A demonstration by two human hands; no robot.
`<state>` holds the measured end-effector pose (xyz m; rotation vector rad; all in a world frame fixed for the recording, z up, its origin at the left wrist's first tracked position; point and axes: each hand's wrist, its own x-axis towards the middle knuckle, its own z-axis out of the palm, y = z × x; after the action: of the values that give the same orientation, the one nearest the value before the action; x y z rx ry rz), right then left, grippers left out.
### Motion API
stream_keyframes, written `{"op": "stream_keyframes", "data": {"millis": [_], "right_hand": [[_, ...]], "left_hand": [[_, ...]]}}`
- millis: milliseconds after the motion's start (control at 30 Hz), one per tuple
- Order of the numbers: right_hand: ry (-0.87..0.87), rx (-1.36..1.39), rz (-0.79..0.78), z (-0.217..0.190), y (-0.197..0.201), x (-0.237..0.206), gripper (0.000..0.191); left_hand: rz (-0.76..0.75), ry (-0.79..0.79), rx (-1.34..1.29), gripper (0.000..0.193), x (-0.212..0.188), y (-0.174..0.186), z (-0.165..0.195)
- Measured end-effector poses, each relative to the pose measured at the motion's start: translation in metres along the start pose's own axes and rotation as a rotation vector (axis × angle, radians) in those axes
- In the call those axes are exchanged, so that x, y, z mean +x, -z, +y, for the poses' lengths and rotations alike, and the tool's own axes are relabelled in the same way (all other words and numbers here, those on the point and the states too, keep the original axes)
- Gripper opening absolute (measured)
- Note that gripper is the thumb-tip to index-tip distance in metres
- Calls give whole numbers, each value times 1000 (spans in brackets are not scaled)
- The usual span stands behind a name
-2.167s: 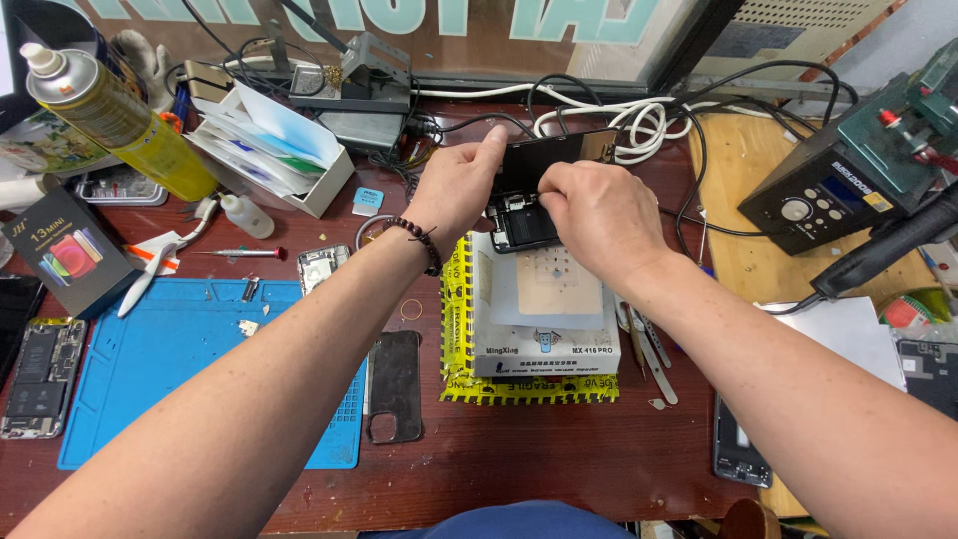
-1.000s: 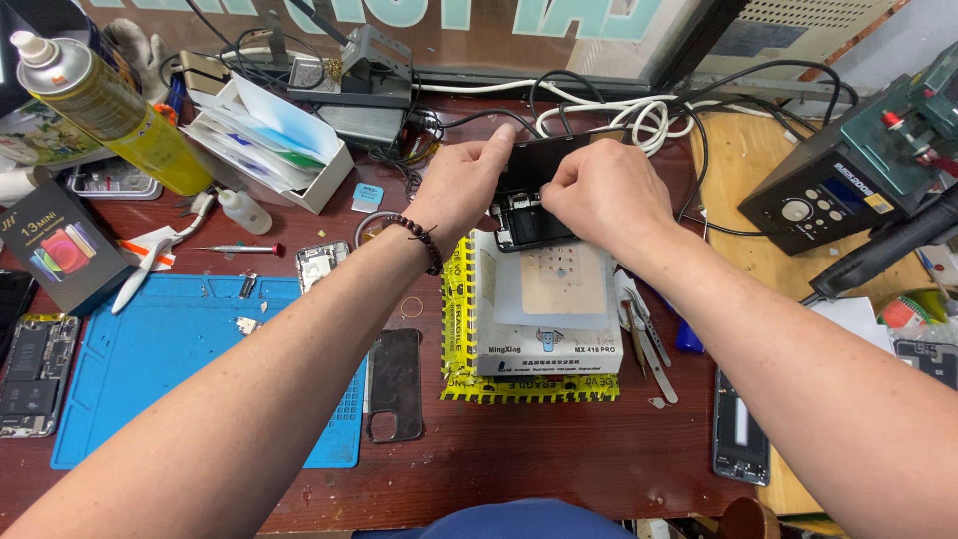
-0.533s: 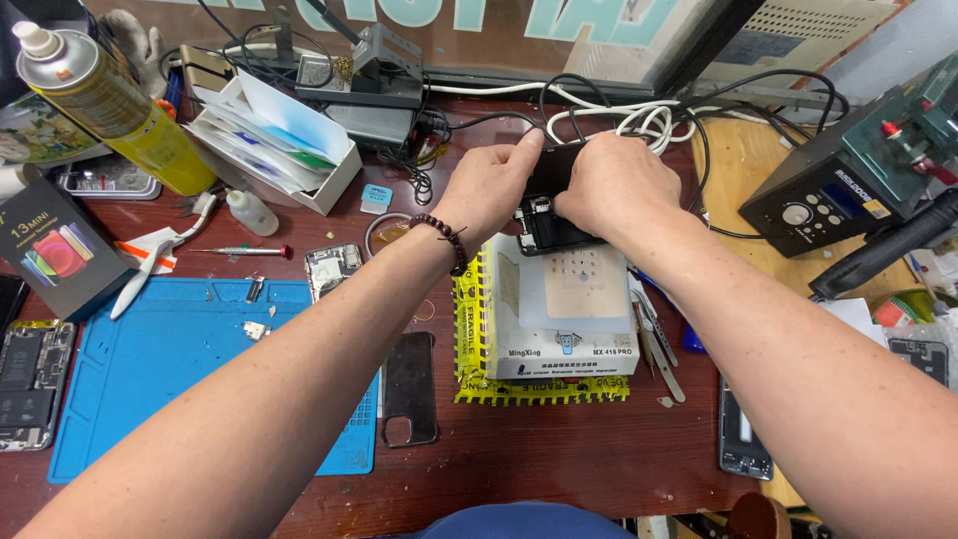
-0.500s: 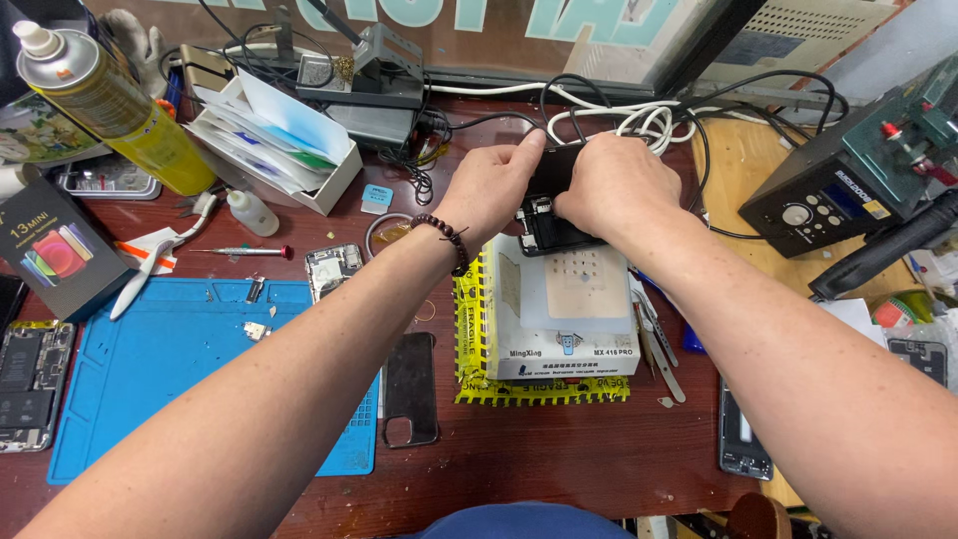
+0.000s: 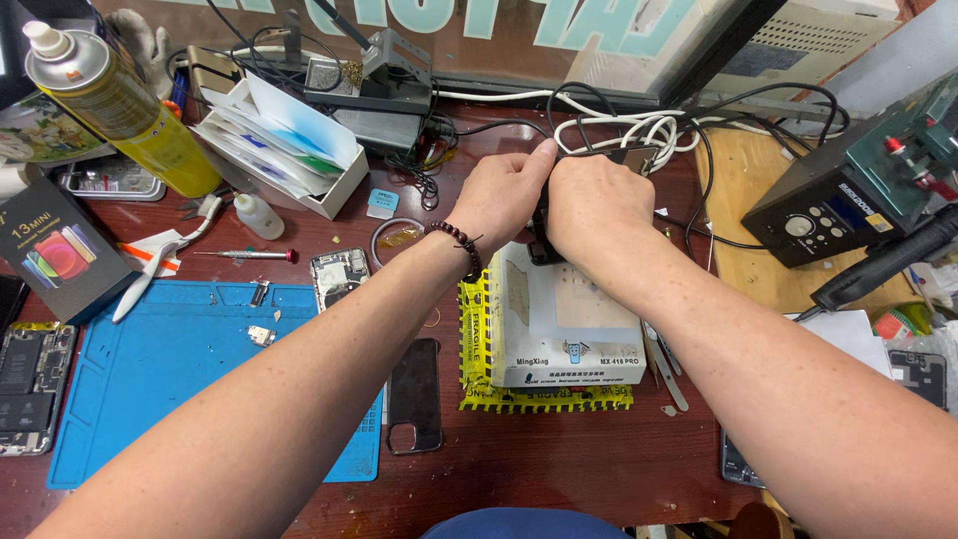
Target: The person works at a repair bench on a smartphone. They pry the screen off the phone body with a tool, lift the display assembly, power the phone on and swipe on its screen, then continue separating the display and handle small screws and parts with a screwdriver and tweezers.
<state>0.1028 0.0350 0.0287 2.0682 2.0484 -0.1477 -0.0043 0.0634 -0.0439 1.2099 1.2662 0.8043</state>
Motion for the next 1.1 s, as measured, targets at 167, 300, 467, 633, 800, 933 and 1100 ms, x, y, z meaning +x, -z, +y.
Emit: {"op": "stream_keyframes", "data": {"millis": [167,300,467,633,800,933,1100], "right_hand": [[-38,16,-6,9,-1,4,22],[-133,131,-37,20,5,10,26],[-145,170,-89,22,8,13,24],[-150,156,-64,21,10,11,32],[-115,97,-44,16,8,8,30],[-37,53,-8,4,1,3,23],[3,51,-1,-2,-2,4,20]], "left_hand": [[-5,-20,-18,60,1,0,-2],[-21,0,-36,58,0,2,-2],[-22,7,-37,60,-2,4,-1],[-17,5,-29,61,-1,4,-1],[-15,5,-40,60,0,2,-2],[-2,7,-12,60,1,1,-2],[-10,29,-57,59,3,1,-2]]}}
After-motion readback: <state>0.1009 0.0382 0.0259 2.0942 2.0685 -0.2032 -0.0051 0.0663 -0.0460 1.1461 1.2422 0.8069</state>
